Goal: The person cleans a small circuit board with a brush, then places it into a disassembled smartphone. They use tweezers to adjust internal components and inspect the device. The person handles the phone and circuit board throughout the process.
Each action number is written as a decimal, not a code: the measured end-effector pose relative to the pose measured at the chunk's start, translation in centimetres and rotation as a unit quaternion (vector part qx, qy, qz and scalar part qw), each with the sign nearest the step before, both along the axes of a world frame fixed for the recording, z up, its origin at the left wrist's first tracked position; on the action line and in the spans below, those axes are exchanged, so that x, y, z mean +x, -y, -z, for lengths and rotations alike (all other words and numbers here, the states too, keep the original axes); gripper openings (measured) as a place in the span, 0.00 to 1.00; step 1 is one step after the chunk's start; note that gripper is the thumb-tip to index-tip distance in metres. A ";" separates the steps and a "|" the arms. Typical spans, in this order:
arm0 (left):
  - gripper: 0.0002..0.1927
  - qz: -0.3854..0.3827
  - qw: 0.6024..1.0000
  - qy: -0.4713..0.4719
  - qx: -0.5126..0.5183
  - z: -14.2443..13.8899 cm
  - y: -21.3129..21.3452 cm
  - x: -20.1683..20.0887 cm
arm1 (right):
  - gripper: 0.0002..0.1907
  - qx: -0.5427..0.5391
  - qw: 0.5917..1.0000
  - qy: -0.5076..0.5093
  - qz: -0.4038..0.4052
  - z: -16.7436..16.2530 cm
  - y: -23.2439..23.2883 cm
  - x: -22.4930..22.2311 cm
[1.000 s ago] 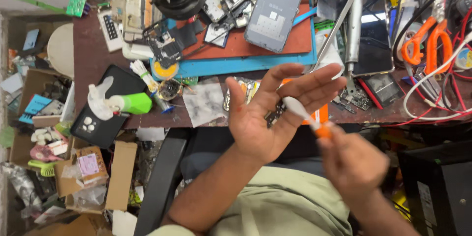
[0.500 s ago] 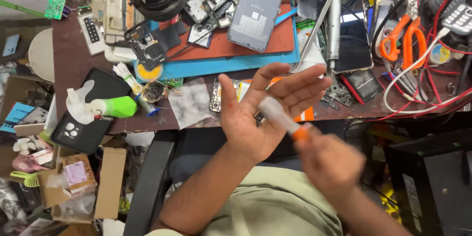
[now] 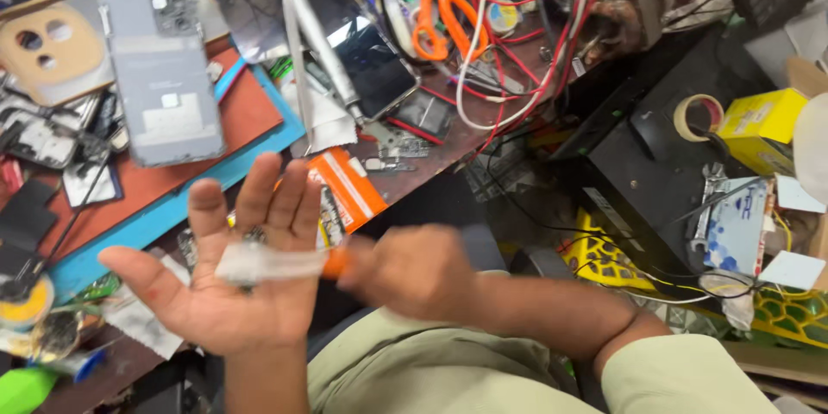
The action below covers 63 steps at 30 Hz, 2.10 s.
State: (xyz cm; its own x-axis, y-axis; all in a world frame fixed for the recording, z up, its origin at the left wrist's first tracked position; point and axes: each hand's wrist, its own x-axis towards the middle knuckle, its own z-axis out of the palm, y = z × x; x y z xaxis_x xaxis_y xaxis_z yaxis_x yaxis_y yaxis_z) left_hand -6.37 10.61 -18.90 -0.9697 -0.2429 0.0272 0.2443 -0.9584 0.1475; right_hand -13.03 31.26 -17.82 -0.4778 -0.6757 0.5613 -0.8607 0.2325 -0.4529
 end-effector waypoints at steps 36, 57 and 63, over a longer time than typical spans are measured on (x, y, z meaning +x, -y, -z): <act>0.50 0.163 0.978 0.007 0.130 0.8 -5.5 -1.2 | 0.08 0.003 0.961 0.275 -0.038 0.6 -0.5 -0.4; 0.15 0.061 0.932 -0.012 -0.356 3.2 -4.8 1.9 | 0.22 -0.233 0.609 0.758 -0.010 1.3 -3.1 -0.5; 0.20 0.027 0.970 0.039 -0.237 2.3 -2.5 2.8 | 0.22 -0.259 0.776 0.574 -0.040 -0.7 -3.4 0.1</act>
